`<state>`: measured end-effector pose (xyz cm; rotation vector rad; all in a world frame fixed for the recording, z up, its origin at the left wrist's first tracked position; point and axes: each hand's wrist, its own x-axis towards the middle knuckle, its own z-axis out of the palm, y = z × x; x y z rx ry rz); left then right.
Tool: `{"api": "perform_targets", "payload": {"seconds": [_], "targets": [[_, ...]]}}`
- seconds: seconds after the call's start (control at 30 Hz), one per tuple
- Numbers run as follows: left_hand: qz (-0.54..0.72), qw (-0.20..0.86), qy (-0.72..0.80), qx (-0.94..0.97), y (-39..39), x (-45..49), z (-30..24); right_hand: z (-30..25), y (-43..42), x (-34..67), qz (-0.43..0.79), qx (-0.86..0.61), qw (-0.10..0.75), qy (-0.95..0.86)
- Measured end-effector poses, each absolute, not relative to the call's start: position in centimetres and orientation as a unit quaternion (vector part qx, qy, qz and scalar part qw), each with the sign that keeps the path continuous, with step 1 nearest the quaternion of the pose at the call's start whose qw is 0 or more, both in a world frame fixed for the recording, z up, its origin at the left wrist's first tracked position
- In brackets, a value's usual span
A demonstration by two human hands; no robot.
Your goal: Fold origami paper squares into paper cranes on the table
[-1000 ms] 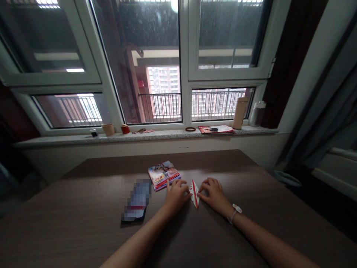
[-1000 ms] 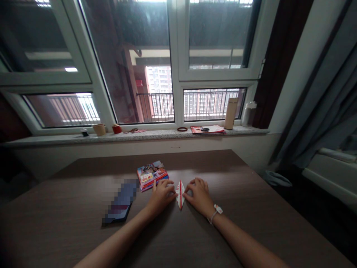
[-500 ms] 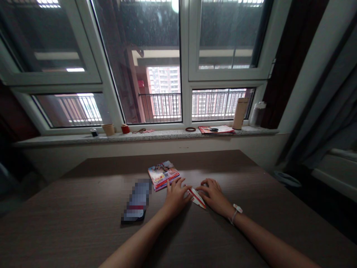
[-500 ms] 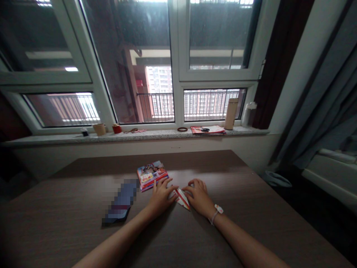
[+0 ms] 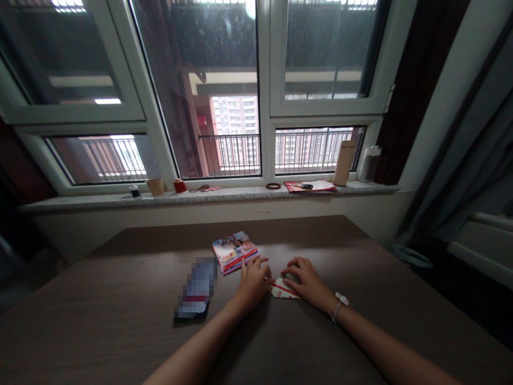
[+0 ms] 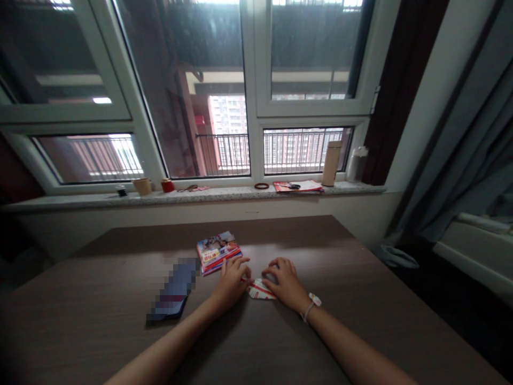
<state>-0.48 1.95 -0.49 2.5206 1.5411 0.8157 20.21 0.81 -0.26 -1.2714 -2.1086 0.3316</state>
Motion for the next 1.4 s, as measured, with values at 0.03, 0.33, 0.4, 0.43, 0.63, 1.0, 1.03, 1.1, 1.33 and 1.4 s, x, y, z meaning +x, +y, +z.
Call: {"api": "perform_targets", "payload": {"seconds": [0.03, 0.33, 0.4, 0.43, 0.63, 1.0, 1.03, 1.1, 1.33, 1.4], "targets": [[0.275, 0.04, 0.502, 0.819, 2.0, -0.5, -0.5, -0.3, 0.8, 20.2, 0.13, -0.483, 0.326, -0.802], [0.345, 0.048, 0.514, 0.784, 2.6, -0.8, -0.4, -0.4, 1.3, 20.3, 0.156, -0.469, 0.371, -0.786], [0.349, 0.049, 0.512, 0.784, 2.7, -0.9, -0.4, -0.4, 1.4, 20.3, 0.153, -0.466, 0.386, -0.781], [0.352, 0.047, 0.51, 0.783, 2.7, -0.9, -0.4, -0.5, 1.5, 20.4, 0.151, -0.465, 0.393, -0.779], [0.373, 0.021, 0.515, 0.772, 2.7, -0.9, -0.6, -0.7, 1.8, 20.6, 0.076, -0.481, 0.446, -0.751], [0.342, 0.004, 0.548, 0.764, 2.0, -0.8, 0.2, 0.1, 1.2, 20.8, -0.001, -0.463, 0.403, -0.789], [0.343, 0.004, 0.549, 0.763, 2.0, -0.8, 0.2, 0.1, 1.1, 20.8, -0.006, -0.46, 0.403, -0.791], [0.344, 0.006, 0.551, 0.76, 2.0, -0.8, 0.3, 0.2, 1.0, 20.8, -0.017, -0.455, 0.403, -0.794], [0.339, 0.006, 0.553, 0.761, 2.0, -0.8, 0.3, 0.5, 0.9, 20.8, -0.04, -0.452, 0.368, -0.811], [0.335, 0.007, 0.551, 0.764, 2.0, -0.8, 0.4, 0.4, 0.9, 20.7, -0.025, -0.458, 0.35, -0.817]]}}
